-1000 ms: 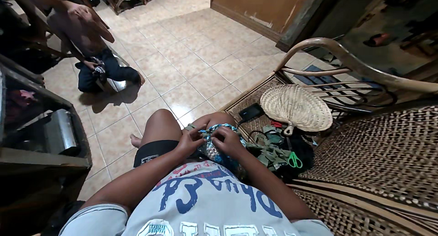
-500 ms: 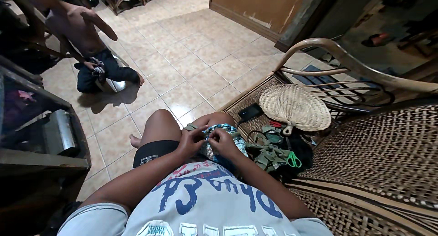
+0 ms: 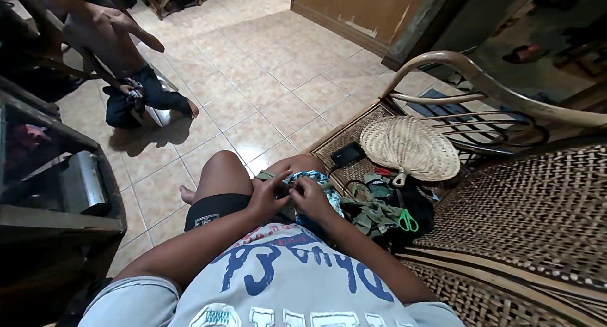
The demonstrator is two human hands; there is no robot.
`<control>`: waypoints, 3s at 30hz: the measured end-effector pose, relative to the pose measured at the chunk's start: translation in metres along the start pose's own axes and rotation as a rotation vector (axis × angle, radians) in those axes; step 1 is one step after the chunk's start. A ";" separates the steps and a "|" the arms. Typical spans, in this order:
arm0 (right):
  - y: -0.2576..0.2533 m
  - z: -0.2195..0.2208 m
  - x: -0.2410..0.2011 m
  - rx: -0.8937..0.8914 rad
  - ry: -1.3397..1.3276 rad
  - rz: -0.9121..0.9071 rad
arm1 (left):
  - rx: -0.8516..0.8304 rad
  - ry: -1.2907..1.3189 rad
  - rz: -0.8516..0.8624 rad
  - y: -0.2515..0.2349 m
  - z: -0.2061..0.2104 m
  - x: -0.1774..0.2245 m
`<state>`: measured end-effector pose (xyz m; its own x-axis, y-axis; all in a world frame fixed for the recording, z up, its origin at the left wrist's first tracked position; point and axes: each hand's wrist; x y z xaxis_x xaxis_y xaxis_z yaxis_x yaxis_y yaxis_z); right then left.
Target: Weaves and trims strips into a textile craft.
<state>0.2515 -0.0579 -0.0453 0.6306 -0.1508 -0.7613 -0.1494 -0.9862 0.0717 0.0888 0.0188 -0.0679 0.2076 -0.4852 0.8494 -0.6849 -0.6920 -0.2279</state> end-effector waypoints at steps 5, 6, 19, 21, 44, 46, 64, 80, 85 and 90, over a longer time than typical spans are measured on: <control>-0.001 0.001 -0.004 -0.004 0.028 0.006 | -0.015 -0.054 -0.056 -0.001 -0.001 0.008; -0.002 0.001 -0.003 -0.014 0.017 0.004 | -0.012 -0.053 -0.052 -0.001 -0.001 0.008; -0.004 -0.005 0.001 -0.095 0.030 -0.049 | -0.021 0.015 -0.144 -0.002 -0.003 0.012; -0.003 -0.004 0.004 -0.079 0.027 -0.090 | -0.028 0.137 -0.280 -0.004 -0.005 0.015; -0.003 0.000 0.011 -0.054 -0.040 -0.090 | 0.032 0.332 -0.447 -0.008 -0.004 0.014; -0.003 -0.007 0.013 -0.100 -0.062 -0.118 | 0.006 0.367 -0.448 -0.007 -0.006 0.015; -0.035 -0.027 0.011 -0.201 -0.421 0.069 | -0.100 0.418 -0.245 -0.005 -0.009 0.004; -0.027 -0.009 0.009 -0.011 -0.535 0.127 | -0.086 0.309 -0.214 -0.010 -0.007 0.010; -0.024 -0.018 0.013 -0.162 -0.493 0.110 | -0.076 0.360 -0.238 -0.007 -0.008 0.009; -0.021 -0.026 0.019 -0.254 -0.478 0.038 | -0.066 0.313 -0.234 -0.006 -0.008 0.010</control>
<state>0.2867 -0.0419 -0.0448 0.2032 -0.1974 -0.9590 0.0608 -0.9750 0.2136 0.0898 0.0225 -0.0545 0.1476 -0.1253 0.9811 -0.6899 -0.7239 0.0113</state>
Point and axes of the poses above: each hand's wrist, its own y-axis away from the middle knuckle, its own z-axis out of the palm, x = y × z, and after that the axes turned 3 degrees about y, right-handed
